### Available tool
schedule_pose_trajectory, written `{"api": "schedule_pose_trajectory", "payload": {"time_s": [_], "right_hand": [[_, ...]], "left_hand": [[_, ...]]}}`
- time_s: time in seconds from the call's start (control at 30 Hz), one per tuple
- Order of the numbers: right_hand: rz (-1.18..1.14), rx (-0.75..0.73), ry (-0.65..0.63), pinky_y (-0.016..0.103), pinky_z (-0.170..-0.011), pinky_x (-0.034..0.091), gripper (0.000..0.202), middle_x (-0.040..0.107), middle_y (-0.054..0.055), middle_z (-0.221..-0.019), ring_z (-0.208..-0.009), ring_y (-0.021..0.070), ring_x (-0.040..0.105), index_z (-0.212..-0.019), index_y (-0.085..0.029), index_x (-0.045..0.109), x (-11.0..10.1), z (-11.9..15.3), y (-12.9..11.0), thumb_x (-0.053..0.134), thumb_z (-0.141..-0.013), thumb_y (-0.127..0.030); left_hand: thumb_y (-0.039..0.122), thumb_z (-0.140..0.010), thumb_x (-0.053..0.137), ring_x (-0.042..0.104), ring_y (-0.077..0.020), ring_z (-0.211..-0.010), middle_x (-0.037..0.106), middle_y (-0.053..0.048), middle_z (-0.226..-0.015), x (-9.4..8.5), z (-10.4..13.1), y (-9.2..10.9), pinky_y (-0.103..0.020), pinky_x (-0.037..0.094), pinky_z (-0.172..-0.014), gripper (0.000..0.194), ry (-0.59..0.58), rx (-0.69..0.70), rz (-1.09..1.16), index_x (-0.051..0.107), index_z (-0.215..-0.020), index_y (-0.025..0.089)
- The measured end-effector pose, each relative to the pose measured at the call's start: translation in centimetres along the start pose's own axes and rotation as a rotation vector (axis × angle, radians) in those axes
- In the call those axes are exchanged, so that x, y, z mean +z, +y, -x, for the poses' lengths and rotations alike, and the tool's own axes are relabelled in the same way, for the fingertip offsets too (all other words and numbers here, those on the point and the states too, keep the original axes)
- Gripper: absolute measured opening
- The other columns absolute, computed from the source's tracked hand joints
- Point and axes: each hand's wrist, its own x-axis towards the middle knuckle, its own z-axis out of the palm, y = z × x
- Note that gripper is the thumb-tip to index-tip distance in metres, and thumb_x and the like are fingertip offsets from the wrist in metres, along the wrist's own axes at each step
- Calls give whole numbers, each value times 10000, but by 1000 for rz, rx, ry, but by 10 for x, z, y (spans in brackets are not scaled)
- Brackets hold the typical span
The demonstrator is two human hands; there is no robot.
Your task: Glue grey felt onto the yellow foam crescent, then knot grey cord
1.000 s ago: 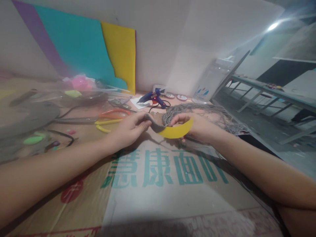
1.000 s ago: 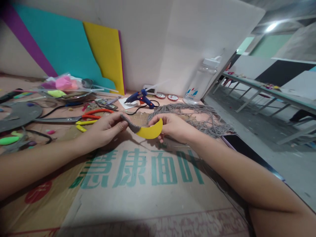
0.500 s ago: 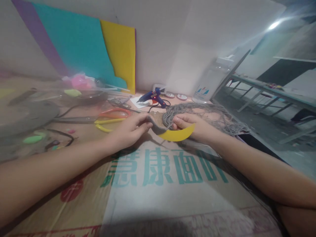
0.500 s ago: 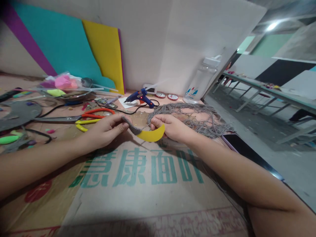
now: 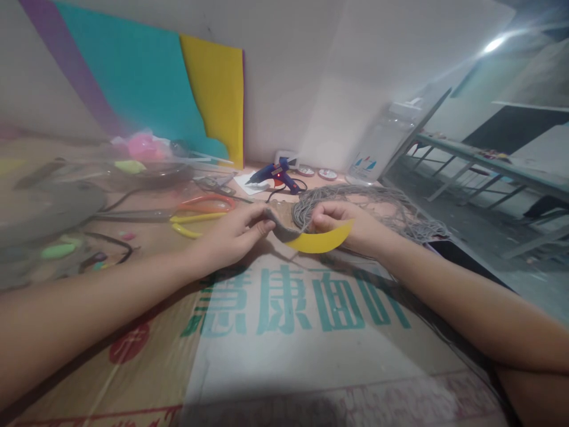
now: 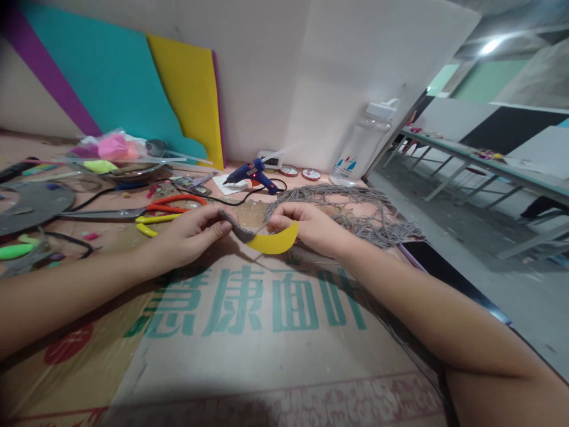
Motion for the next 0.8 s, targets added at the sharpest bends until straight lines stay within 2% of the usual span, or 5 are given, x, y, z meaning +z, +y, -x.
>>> {"api": "schedule_pose_trajectory", "payload": {"time_s": [0.13, 0.33, 0.4, 0.57, 0.8], "right_hand": [[81, 13, 14, 199, -497, 371, 427, 602, 1, -663, -540, 74, 495, -812, -150, 655, 0, 0, 0, 656, -845, -575], [285, -13, 3, 215, -447, 284, 585, 454, -35, -515, -465, 67, 377, -608, -170, 532, 8, 4, -12, 589, -804, -718], [340, 4, 3, 222, -442, 264, 609, 447, -33, -491, -452, 71, 356, -622, -175, 543, 9, 6, -17, 536, -814, -753], [384, 10, 17, 255, -447, 291, 601, 604, 22, -604, -447, 88, 356, -801, -186, 657, -1, 8, -32, 404, -909, -720], [416, -42, 124, 235, -465, 330, 442, 691, 49, -925, -509, 69, 416, -1025, -195, 697, -3, 9, -38, 489, -947, -578]], "left_hand": [[377, -980, 446, 590, -171, -812, 630, -18, -840, 0, 1, 0, -276, 483, -786, 273, -2, -12, -3, 634, -987, 180], [374, -977, 444, 594, -178, -831, 651, -28, -884, 1, 0, 1, -283, 482, -787, 268, -9, -18, 24, 630, -993, 181], [373, -977, 448, 594, -178, -845, 653, -29, -894, 0, 0, 2, -282, 474, -794, 262, 0, -25, 35, 623, -965, 179], [357, -981, 453, 587, -168, -817, 644, -35, -902, -2, -1, 3, -283, 461, -770, 240, 118, -89, 70, 608, -990, 173], [239, -965, 451, 579, -155, -797, 619, -37, -906, 1, 1, 2, -279, 464, -740, 169, 154, -39, 120, 585, -1047, 178]]}}
